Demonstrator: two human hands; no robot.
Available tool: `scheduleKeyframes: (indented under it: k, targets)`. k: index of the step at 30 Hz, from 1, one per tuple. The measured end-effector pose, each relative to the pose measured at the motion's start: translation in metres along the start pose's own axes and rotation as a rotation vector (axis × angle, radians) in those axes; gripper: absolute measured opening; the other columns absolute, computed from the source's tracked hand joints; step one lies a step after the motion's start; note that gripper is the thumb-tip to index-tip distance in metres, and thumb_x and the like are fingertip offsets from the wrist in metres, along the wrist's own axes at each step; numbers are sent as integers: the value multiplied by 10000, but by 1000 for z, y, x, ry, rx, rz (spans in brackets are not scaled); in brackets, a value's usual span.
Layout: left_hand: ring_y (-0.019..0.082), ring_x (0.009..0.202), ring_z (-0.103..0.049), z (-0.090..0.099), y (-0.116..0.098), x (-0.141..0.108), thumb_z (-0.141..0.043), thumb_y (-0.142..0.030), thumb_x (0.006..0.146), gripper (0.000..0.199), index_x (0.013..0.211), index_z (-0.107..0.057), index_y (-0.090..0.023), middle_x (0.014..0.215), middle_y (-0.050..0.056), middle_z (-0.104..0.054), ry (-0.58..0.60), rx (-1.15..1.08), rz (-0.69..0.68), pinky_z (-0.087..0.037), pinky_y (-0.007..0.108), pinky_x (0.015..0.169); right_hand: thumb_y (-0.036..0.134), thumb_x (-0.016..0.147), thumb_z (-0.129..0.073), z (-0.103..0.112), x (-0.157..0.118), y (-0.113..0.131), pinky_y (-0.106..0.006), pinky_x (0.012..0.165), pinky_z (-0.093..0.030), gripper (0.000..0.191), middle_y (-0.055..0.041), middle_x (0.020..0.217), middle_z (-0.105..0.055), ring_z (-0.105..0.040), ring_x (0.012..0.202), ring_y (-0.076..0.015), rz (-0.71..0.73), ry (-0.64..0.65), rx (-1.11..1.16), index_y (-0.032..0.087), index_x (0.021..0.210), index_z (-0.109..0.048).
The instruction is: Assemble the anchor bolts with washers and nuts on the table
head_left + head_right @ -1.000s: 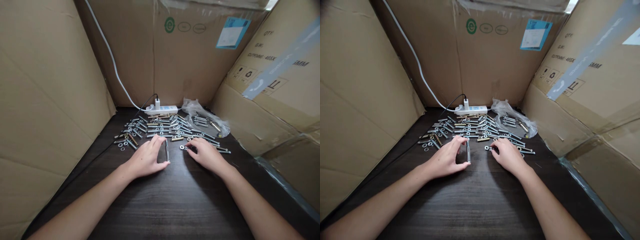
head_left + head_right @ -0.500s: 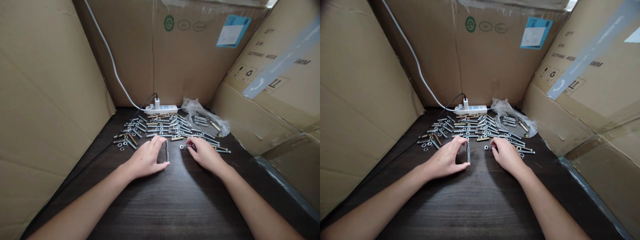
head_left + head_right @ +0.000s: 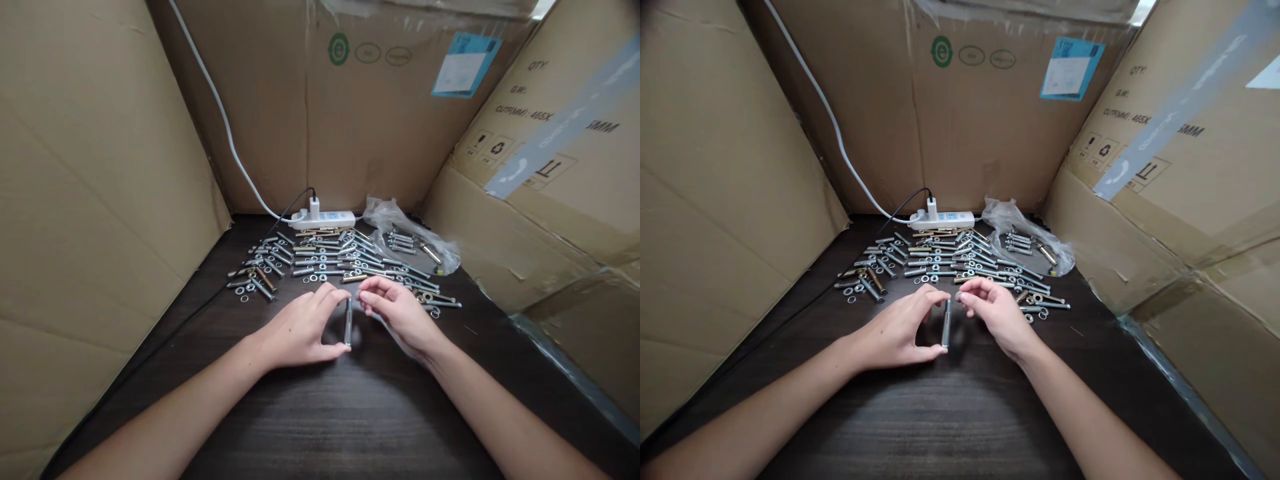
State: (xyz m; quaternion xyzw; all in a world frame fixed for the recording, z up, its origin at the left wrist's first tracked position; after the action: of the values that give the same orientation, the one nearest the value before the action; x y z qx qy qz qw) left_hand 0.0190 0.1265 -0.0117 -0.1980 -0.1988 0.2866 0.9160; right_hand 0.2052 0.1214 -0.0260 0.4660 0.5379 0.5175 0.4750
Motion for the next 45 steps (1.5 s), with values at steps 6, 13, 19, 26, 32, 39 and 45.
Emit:
scheduleKeyframes:
  k: [6, 13, 19, 26, 32, 39, 45]
  targets:
    - [189, 820, -541, -1, -4, 0, -650, -349, 740, 618, 1265, -347, -224, 1035, 58, -490, 13, 5, -23, -472, 325, 705, 286, 712, -719, -12, -5, -5, -213, 600, -420, 234, 9, 752, -562, -505, 637, -86, -123, 56, 361, 169, 865, -586]
    - [200, 848, -544, -1, -4, 1, -657, -337, 737, 614, 1261, -358, -222, 1053, 65, -498, 28, 12, -25, -466, 324, 709, 295, 711, -719, -12, -4, -3, -213, 603, -413, 218, 21, 722, -563, -497, 628, -83, -109, 51, 337, 169, 838, -594]
    - [211, 872, -551, -2, -3, 1, -647, -324, 751, 593, 1257, -357, -219, 1027, 56, -530, 49, 22, -7, -458, 334, 739, 299, 737, -697, -11, -2, -6, -221, 611, -406, 203, 15, 715, -563, -494, 629, -87, -96, 41, 276, 159, 840, -593]
    - [201, 854, -554, -2, -3, 2, -626, -302, 770, 604, 1292, -330, -231, 988, 29, -573, 83, 20, 21, -439, 331, 741, 304, 742, -694, -12, -2, -8, -215, 606, -397, 202, 20, 715, -548, -488, 632, -84, -114, 22, 289, 166, 841, -585]
    - [203, 828, -554, -2, -4, 2, -651, -310, 745, 589, 1255, -372, -214, 1012, 38, -582, 88, 42, 31, -430, 317, 714, 296, 761, -679, -10, -3, -7, -217, 612, -395, 180, 16, 730, -551, -487, 635, -83, -92, 27, 236, 163, 840, -586]
    - [204, 827, -549, -6, -1, 1, -565, -305, 840, 698, 1411, -173, -226, 1051, 42, -609, 132, 118, 12, -417, 319, 746, 285, 753, -688, -8, -1, -12, -210, 636, -406, 170, 30, 720, -560, -505, 639, -79, -121, 10, 383, 186, 848, -588]
    - [213, 849, -553, -8, -1, 0, -522, -315, 874, 670, 1422, -157, -186, 1091, 75, -603, 135, 214, -27, -420, 336, 760, 280, 747, -685, -8, -1, -14, -212, 638, -409, 152, 20, 721, -575, -515, 640, -82, -155, -6, 406, 176, 813, -596]
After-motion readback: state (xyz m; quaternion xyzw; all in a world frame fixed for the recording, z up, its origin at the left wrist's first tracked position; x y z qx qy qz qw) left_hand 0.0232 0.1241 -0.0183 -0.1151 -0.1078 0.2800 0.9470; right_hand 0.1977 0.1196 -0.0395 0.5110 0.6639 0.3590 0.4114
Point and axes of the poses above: each hand's wrist, its own x-axis towards the middle knuckle, its own z-axis out of the back of the hand, y = z × x, the point moved 2 cm from there along x, towards the middle knuckle
